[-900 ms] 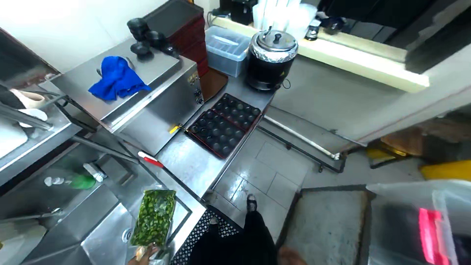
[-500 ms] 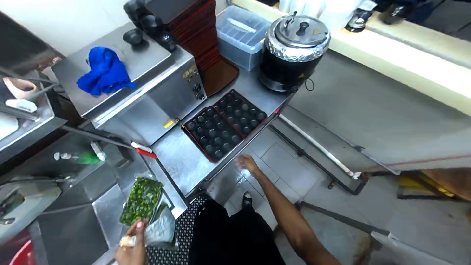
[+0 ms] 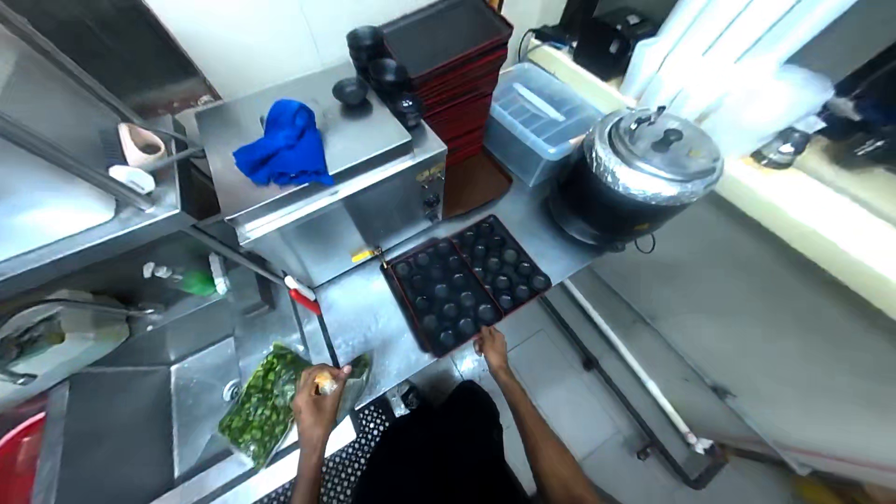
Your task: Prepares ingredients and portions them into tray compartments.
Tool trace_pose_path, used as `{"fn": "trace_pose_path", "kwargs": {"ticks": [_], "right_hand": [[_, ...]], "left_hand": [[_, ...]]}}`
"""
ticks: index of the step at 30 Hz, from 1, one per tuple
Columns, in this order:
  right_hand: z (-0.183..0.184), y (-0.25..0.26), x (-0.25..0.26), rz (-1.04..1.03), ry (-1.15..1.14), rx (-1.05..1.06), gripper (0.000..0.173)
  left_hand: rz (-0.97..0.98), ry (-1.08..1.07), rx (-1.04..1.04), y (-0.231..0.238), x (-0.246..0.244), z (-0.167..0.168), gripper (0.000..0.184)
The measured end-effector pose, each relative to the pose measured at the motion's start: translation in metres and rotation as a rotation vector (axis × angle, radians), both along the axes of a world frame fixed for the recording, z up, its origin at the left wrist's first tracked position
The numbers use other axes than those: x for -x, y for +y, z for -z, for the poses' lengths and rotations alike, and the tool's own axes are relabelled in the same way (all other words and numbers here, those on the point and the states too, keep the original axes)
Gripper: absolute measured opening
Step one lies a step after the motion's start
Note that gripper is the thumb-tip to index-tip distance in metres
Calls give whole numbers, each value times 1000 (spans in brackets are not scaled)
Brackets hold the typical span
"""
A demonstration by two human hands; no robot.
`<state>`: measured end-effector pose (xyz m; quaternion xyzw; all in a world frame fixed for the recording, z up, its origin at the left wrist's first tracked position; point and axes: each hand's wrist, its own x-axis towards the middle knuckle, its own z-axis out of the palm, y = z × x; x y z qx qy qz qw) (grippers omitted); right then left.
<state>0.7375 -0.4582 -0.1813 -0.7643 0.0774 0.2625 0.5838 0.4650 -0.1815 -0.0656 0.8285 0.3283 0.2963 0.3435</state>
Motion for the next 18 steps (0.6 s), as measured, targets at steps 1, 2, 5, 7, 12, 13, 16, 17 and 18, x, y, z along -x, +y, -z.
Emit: {"fn": "trace_pose_path", "kwargs": {"ticks": [1,2,5,7,12,13,16,17,18], "right_hand": [[0,-3,-5,10,-28,-25,41],[0,-11,-6,21,-37,-39,41],[-3,-30,-24,32,-63,-80,39],[-4,-44,-42,26,-97,-117,38],[-9,-77,-96,5,-143,-111,36],[-9,-81,-107,-3,-134,-113,37],[-9,-87,-136,9,-89,-114,38],[-8,-91,-141,18,-61,-111,38],[-5,-93,-146,22,-35,-108,38]], "left_hand": [[5,19,12,3,-8,5,36],[4,55,39,1,-10,10,38],[-52,125,69,8,-21,19,42],[-96,160,100,15,-27,27,44],[-113,222,160,12,-33,46,52],[-105,234,174,13,-34,43,56],[-86,243,210,14,-42,35,63],[-87,238,214,12,-41,34,59],[-93,224,212,12,-40,32,54]]}}
